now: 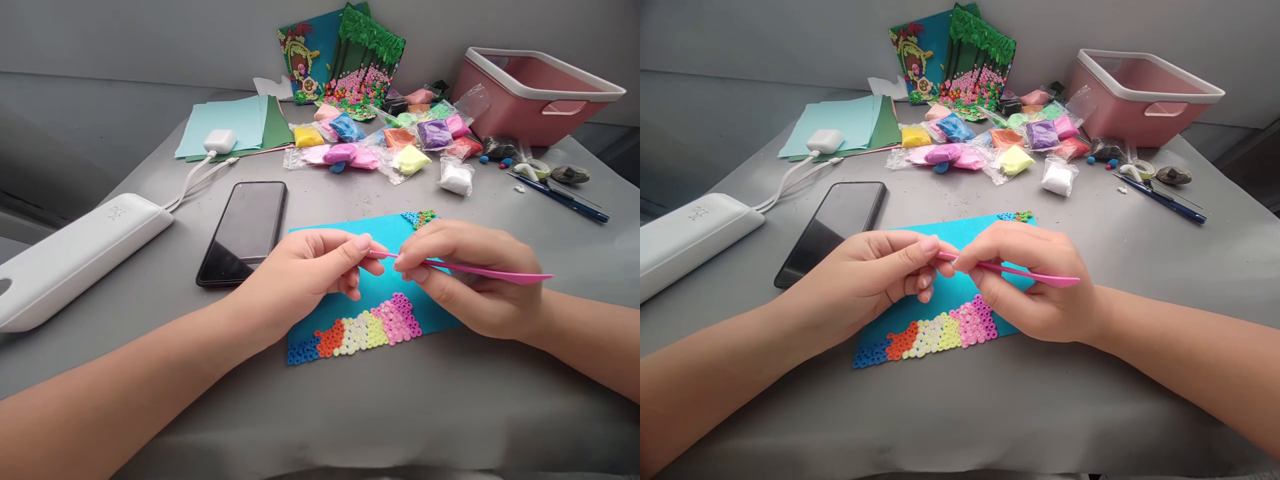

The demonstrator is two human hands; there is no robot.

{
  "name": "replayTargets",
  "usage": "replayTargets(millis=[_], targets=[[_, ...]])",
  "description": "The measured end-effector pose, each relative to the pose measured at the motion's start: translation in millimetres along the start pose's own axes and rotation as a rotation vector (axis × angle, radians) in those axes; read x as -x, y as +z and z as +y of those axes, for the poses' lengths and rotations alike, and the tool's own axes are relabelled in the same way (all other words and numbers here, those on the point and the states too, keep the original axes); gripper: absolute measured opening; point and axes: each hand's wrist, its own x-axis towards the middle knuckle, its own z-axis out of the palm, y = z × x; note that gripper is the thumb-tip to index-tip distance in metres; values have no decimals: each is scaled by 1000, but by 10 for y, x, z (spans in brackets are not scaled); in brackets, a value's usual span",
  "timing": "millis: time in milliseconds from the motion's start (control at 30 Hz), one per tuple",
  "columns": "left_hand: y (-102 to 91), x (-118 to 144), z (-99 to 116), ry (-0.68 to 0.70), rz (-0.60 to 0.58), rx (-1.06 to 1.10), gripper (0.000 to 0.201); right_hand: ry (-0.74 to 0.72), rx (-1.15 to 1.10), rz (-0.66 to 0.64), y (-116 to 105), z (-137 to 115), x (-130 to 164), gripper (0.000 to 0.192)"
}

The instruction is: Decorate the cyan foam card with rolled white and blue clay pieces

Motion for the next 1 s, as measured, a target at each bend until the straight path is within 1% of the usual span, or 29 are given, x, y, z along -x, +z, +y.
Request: replayTargets(millis=[133,233,333,400,467,567,667,733,800,900,1000], targets=[[4,-6,-1,-15,19,83,24,7,-46,54,2,-13,3,24],[13,-5,-6,-7,61,125,24,57,-112,67,-7,-20,17,27],[35,-8,0,21,168,184,16,115,-177,-18,-28,-23,26,28],[50,-12,9,27,241,214,20,122,-196,-113,-47,-24,25,29],[58,-15,14,34,275,208,27,117,-200,-190,-61,-25,22,29],[55,-14,1,59,257,140,35,125,-196,-233,-51,-21,31,29],[43,-6,-25,97,229,64,49,137,-205,-187,5,-10,62,28],[38,1,-38,111,223,20,55,141,-210,-161,39,-5,76,27],[38,7,-41,102,201,-21,49,148,-201,-184,45,-6,71,27],[42,11,-31,88,156,-40,34,159,-177,-262,7,-17,35,26],[40,11,-21,93,147,-33,29,162,-167,-300,-33,-25,5,26]])
